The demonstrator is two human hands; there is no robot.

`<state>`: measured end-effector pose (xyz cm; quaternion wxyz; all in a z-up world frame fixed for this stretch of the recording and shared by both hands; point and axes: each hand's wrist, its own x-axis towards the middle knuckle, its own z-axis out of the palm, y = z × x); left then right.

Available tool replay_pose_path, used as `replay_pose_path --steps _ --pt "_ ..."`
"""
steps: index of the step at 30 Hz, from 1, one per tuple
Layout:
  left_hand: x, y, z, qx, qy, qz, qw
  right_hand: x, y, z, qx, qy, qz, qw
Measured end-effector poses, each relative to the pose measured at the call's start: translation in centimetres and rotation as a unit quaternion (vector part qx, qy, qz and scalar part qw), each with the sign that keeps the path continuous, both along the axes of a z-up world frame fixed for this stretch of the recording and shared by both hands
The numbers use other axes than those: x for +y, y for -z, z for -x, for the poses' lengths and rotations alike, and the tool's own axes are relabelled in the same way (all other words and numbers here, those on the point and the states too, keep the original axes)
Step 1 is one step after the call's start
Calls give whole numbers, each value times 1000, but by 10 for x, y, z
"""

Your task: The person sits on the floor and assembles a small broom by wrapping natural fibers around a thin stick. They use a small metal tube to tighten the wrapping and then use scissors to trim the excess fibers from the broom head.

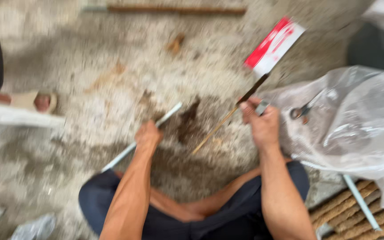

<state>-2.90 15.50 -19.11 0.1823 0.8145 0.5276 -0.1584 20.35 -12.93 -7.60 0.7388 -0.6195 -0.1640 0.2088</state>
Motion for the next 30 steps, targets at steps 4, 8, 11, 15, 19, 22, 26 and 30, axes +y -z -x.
replay_pose_path --steps 4,8,11,15,19,22,26,30 --pt "-4 35 13 -84 65 -57 993 9 11 -1 30 11 20 999" --pt "-8 29 20 -11 416 -311 854 7 2 2 11 -10 48 999" --pt "-2 12 -10 -41 169 -8 985 9 -7 5 37 -41 -8 998" --pt "-16 -17 -38 -145 -60 203 966 10 -3 4 40 -53 -37 997" --pt "-36 -73 -52 -354 -15 152 923 10 3 3 57 -61 -46 995" --pt "-40 -74 -73 -451 -86 241 855 14 -1 0 40 -59 -37 997" --pt "-47 -64 -78 -526 -76 261 806 10 -7 7 -26 -53 22 998" --pt "-54 -68 -84 -537 -101 310 778 15 -8 8 -2 -60 -15 998"
